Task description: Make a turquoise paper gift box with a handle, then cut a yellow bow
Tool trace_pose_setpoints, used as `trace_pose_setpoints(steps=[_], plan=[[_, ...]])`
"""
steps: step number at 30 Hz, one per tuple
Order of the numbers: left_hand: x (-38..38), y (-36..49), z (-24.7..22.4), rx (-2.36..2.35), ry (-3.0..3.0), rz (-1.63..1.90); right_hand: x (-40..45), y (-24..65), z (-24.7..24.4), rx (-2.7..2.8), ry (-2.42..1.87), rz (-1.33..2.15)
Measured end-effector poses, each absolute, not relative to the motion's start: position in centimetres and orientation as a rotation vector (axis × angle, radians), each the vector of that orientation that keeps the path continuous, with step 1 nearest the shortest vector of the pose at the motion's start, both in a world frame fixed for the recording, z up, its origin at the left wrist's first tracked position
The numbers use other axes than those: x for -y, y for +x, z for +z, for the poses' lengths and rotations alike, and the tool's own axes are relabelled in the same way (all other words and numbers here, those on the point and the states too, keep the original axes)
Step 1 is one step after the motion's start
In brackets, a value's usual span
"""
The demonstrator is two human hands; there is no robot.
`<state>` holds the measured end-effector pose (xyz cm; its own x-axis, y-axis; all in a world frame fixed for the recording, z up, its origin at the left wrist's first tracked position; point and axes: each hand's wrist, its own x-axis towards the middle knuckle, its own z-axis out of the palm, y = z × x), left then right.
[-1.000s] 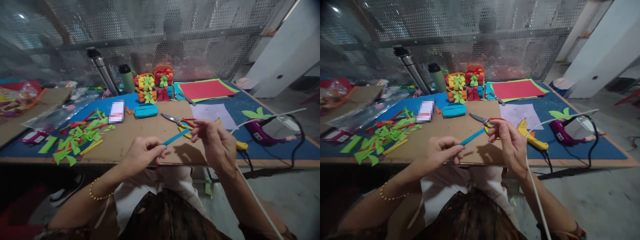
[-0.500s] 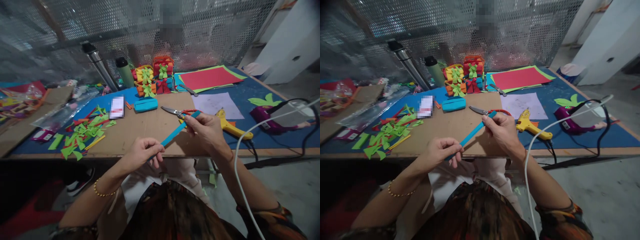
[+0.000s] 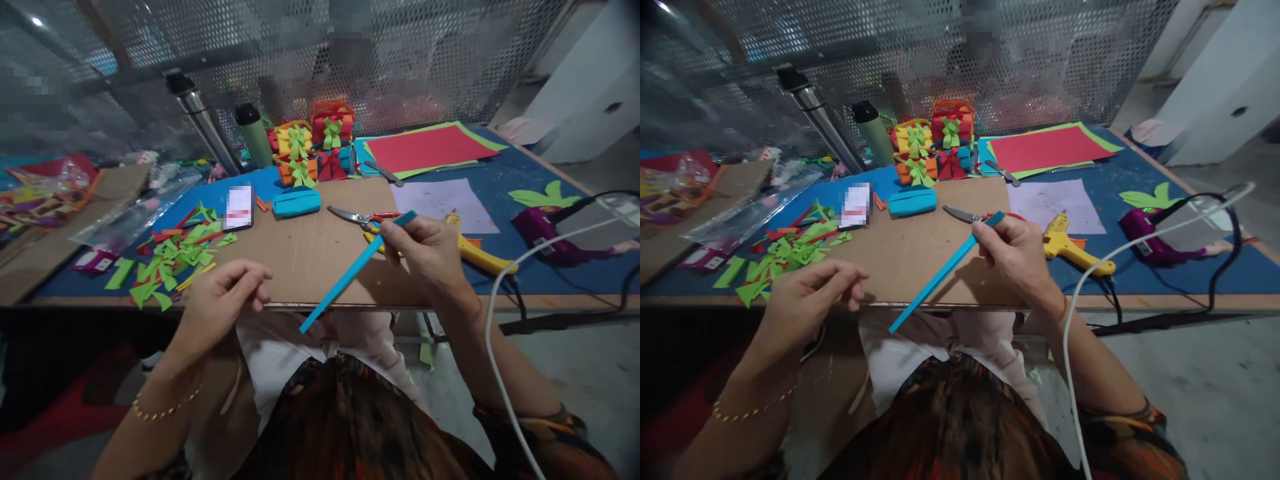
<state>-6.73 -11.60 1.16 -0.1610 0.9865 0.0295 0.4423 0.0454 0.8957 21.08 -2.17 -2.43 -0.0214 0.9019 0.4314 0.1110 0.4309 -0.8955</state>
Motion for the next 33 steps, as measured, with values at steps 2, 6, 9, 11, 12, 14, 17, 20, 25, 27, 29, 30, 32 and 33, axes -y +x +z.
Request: trace_pose_setpoints(steps=[2, 6, 9, 11, 12, 14, 17, 20, 25, 27, 29, 30, 32, 33], plan=[[10.2, -5.0, 1.6, -1.516, 1.513, 1.009, 2.5, 20.0, -2.4, 1.558, -0.929, 0.843], [7.6, -0.9, 1.0, -1.153, 1.512, 0.696, 3.1, 18.8, -2.7, 1.627, -0.938, 0.807], [6.7, 0.5, 0.4, -1.163, 1.429, 0.633, 3.2, 19.0, -2.9, 1.605, -0.959, 0.836], [6.7, 0.6, 0.3, -1.181, 1.395, 0.636, 3.2, 19.2, -3.0, 1.589, -0.960, 0.930], [6.7, 0.5, 0.3, -1.180, 1.382, 0.635, 3.2, 19.3, -2.9, 1.583, -0.960, 0.976], [6.8, 0.4, 0.3, -1.173, 1.366, 0.620, 3.2, 19.3, -2.9, 1.562, -0.958, 1.016], [7.0, 0.3, 0.3, -1.167, 1.338, 0.562, 3.1, 19.1, -2.9, 1.532, -0.941, 1.019], [7.2, 0.0, 0.1, -1.149, 1.284, 0.537, 3.1, 19.0, -3.0, 1.530, -0.938, 1.064], [7.6, -1.1, -0.6, -1.106, 1.259, 0.522, 3.3, 19.0, -3.3, 1.502, -0.969, 1.091], [7.7, -1.5, -0.7, -1.129, 1.287, 0.519, 3.3, 19.1, -3.4, 1.518, -0.966, 1.055], [7.7, -2.0, -0.5, -1.162, 1.313, 0.504, 3.3, 19.3, -3.2, 1.548, -0.976, 0.965], [7.7, -2.2, -0.3, -1.177, 1.324, 0.489, 3.2, 19.6, -3.1, 1.570, -0.985, 0.901], [7.7, -2.7, 0.1, -1.206, 1.357, 0.450, 2.9, 20.2, -2.7, 1.587, -1.021, 0.741], [7.7, -2.8, 0.3, -1.224, 1.377, 0.429, 2.8, 20.6, -2.5, 1.560, -1.044, 0.635]])
